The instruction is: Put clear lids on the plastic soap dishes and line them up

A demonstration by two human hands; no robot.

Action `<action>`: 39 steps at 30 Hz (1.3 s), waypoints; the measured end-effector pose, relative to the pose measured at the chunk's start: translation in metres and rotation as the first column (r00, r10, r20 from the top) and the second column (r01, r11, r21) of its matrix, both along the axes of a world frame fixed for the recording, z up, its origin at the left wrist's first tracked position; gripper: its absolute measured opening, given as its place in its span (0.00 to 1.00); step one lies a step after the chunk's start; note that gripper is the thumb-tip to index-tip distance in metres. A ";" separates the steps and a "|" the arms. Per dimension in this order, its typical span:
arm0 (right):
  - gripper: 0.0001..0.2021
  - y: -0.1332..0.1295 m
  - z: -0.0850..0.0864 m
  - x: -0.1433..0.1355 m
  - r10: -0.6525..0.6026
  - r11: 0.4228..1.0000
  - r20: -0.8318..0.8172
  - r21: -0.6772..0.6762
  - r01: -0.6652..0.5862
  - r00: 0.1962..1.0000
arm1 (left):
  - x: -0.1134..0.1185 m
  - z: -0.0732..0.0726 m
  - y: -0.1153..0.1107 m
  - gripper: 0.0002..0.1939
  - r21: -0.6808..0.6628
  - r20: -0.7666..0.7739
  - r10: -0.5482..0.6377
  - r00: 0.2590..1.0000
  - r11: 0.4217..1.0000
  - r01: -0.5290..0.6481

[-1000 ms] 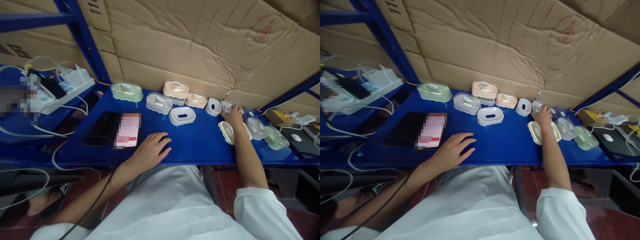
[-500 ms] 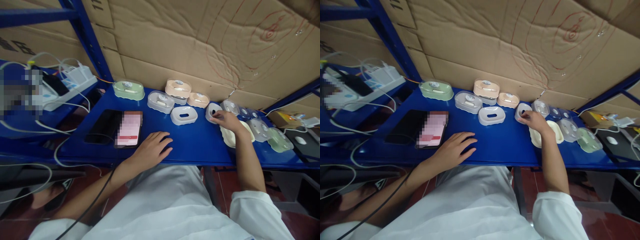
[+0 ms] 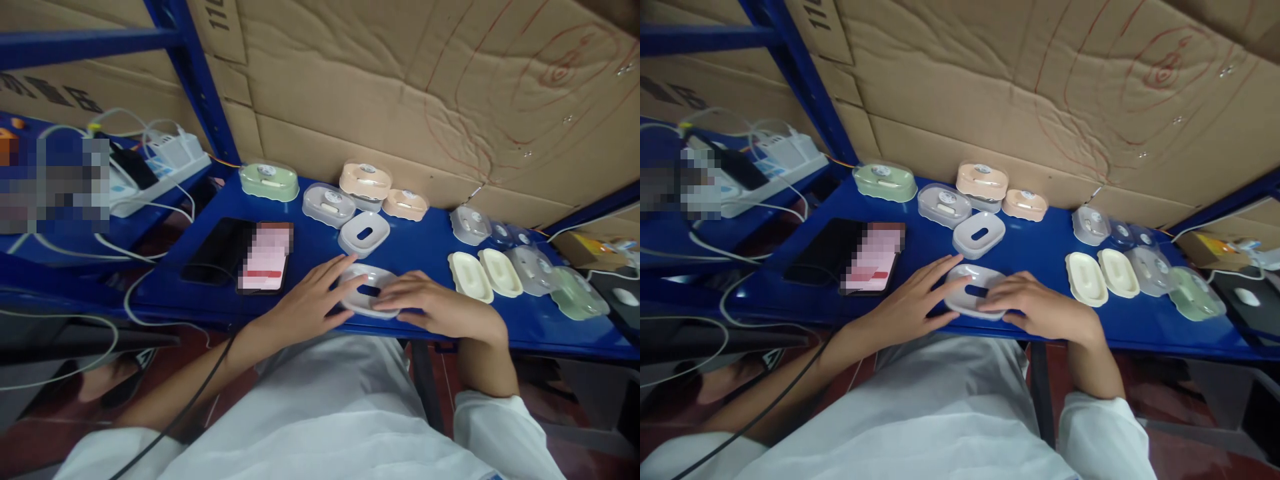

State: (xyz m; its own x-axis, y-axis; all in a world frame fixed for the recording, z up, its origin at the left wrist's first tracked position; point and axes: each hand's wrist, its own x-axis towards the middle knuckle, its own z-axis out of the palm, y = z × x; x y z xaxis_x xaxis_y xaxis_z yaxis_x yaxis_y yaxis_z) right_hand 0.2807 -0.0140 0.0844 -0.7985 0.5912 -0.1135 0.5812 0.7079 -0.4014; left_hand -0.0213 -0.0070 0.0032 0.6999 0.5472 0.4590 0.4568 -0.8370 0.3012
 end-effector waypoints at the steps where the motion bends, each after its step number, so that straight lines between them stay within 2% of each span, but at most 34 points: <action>1: 0.21 0.002 0.000 -0.002 0.026 0.999 -0.027 0.027 -0.025 0.999 | 0.000 0.000 0.000 0.27 0.000 -0.004 -0.007 1.000 1.000 0.007; 3: 0.22 0.010 0.005 0.003 -0.018 0.992 -0.090 0.121 0.028 0.996 | 0.000 -0.001 0.000 0.23 0.001 -0.009 -0.009 1.000 1.000 0.009; 5: 0.20 0.018 0.012 0.022 -0.180 0.950 -0.136 0.234 0.208 0.974 | 0.000 -0.002 0.000 0.19 0.005 -0.010 0.005 1.000 1.000 -0.005; 6: 0.18 0.021 0.017 0.036 -0.307 0.895 -0.135 0.294 0.334 0.942 | 0.000 -0.002 -0.001 0.19 0.008 -0.009 0.012 1.000 1.000 -0.012; 7: 0.18 0.024 0.020 0.051 -0.463 0.809 -0.108 0.353 0.470 0.880 | 0.000 -0.002 -0.001 0.18 0.011 -0.009 0.017 1.000 1.000 -0.017; 8: 0.19 0.025 0.022 0.068 -0.636 0.693 -0.048 0.403 0.597 0.770 | 0.000 -0.002 -0.002 0.18 0.015 -0.007 0.020 1.000 1.000 -0.020; 9: 0.20 0.025 0.021 0.084 -0.793 0.561 0.042 0.439 0.702 0.607 | 0.000 -0.002 -0.002 0.18 0.019 -0.003 0.020 1.000 1.000 -0.020; 10: 0.23 0.024 0.017 0.098 -0.896 0.437 0.143 0.459 0.773 0.421 | 0.000 -0.001 -0.002 0.18 0.022 0.001 0.021 1.000 1.000 -0.021; 11: 0.27 0.022 0.011 0.111 -0.932 0.354 0.241 0.458 0.816 0.269 | 0.000 -0.002 -0.002 0.18 0.024 0.005 0.022 1.000 0.999 -0.022; 12: 0.29 0.019 0.002 0.121 -0.926 0.331 0.320 0.435 0.837 0.199 | 0.000 -0.002 -0.002 0.18 0.026 0.010 0.023 1.000 0.999 -0.024; 13: 0.31 0.014 -0.008 0.128 -0.908 0.361 0.356 0.404 0.841 0.219 | 0.001 -0.002 -0.002 0.18 0.029 0.016 0.023 1.000 0.999 -0.024; 14: 0.31 0.009 -0.019 0.132 -0.888 0.430 0.341 0.377 0.821 0.308 | 0.001 -0.002 -0.002 0.18 0.035 0.023 0.020 1.000 0.999 -0.021; 16: 0.27 -0.005 -0.037 0.129 -0.801 0.597 0.217 0.356 0.719 0.558 | 0.001 -0.002 -0.002 0.17 0.054 0.045 0.004 0.999 0.999 -0.007; 18: 0.25 -0.019 -0.047 0.115 -0.669 0.719 0.084 0.325 0.614 0.739 | 0.001 0.000 -0.002 0.14 0.065 0.091 -0.007 0.996 0.998 0.001; 20: 0.23 -0.031 -0.048 0.094 -0.549 0.810 -0.018 0.236 0.537 0.836 | -0.001 0.003 -0.003 0.13 0.058 0.169 -0.001 0.986 0.998 -0.009; 22: 0.20 -0.037 -0.046 0.072 -0.450 0.876 -0.107 0.137 0.462 0.886 | -0.002 0.006 -0.003 0.13 0.062 0.264 0.013 0.964 0.998 -0.030; 25: 0.14 -0.038 -0.046 0.047 -0.362 0.912 -0.259 0.100 0.398 0.895 | -0.002 0.007 -0.003 0.15 0.099 0.335 0.020 0.942 0.994 -0.056; 27: 0.18 -0.036 -0.051 0.040 -0.375 0.882 -0.351 0.151 0.447 0.858 | -0.002 0.005 -0.002 0.15 0.116 0.323 0.016 0.946 0.992 -0.056; 28: 0.24 -0.036 -0.054 0.038 -0.399 0.855 -0.389 0.170 0.491 0.830 | -0.001 0.005 -0.001 0.14 0.124 0.309 0.010 0.951 0.991 -0.051; 30: 0.43 -0.035 -0.062 0.035 -0.442 0.820 -0.424 0.167 0.548 0.791 | 0.000 0.003 -0.001 0.14 0.142 0.270 -0.003 0.963 0.989 -0.037; 32: 0.56 -0.035 -0.067 0.030 -0.440 0.835 -0.410 0.141 0.532 0.799 | 0.001 0.002 -0.002 0.13 0.180 0.205 -0.015 0.979 0.983 -0.023; 33: 0.55 -0.035 -0.068 0.026 -0.418 0.858 -0.386 0.129 0.496 0.823 | 0.001 0.002 -0.002 0.14 0.201 0.161 -0.021 0.987 0.980 -0.012; 36: 0.40 -0.031 -0.064 0.012 -0.318 0.923 -0.301 0.118 0.366 0.899 | 0.002 0.002 -0.004 0.21 0.232 0.012 -0.056 0.998 0.971 0.051; 39: 0.30 -0.024 -0.053 0.005 -0.252 0.948 -0.257 0.128 0.291 0.933 | 0.002 0.003 -0.005 0.24 0.219 -0.086 -0.065 0.994 0.972 0.082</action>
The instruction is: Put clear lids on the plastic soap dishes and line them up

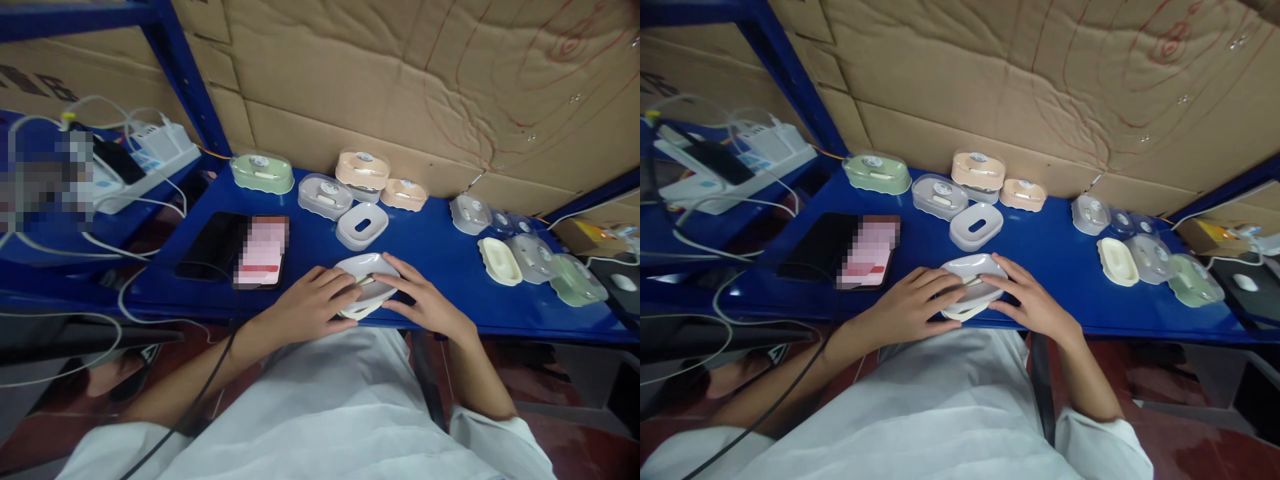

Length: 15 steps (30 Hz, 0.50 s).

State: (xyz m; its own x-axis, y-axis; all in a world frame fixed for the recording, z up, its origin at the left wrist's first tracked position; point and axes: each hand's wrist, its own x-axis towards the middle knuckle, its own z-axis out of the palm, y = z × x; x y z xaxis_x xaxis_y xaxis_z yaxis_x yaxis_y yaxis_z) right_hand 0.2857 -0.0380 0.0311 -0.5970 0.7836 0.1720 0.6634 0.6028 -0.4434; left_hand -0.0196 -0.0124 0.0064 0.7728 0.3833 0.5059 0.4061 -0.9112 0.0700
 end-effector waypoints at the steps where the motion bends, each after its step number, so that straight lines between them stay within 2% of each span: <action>1: 0.28 0.003 0.004 0.000 0.013 1.000 0.008 0.011 -0.013 1.000 | 0.000 0.001 0.000 0.22 0.003 -0.017 0.006 1.000 1.000 -0.006; 4: 0.26 0.009 0.010 0.003 0.045 0.998 0.043 0.049 -0.047 0.998 | 0.001 0.003 -0.001 0.19 0.011 -0.039 0.003 0.999 1.000 -0.003; 11: 0.25 0.015 0.013 0.003 0.087 0.988 0.123 0.118 -0.102 0.989 | 0.003 0.007 -0.003 0.17 -0.007 -0.016 0.019 1.000 1.000 -0.020; 15: 0.21 0.037 0.020 0.004 0.016 0.991 0.065 0.132 -0.024 0.998 | 0.001 0.005 -0.002 0.18 -0.056 0.015 0.029 0.999 0.998 -0.028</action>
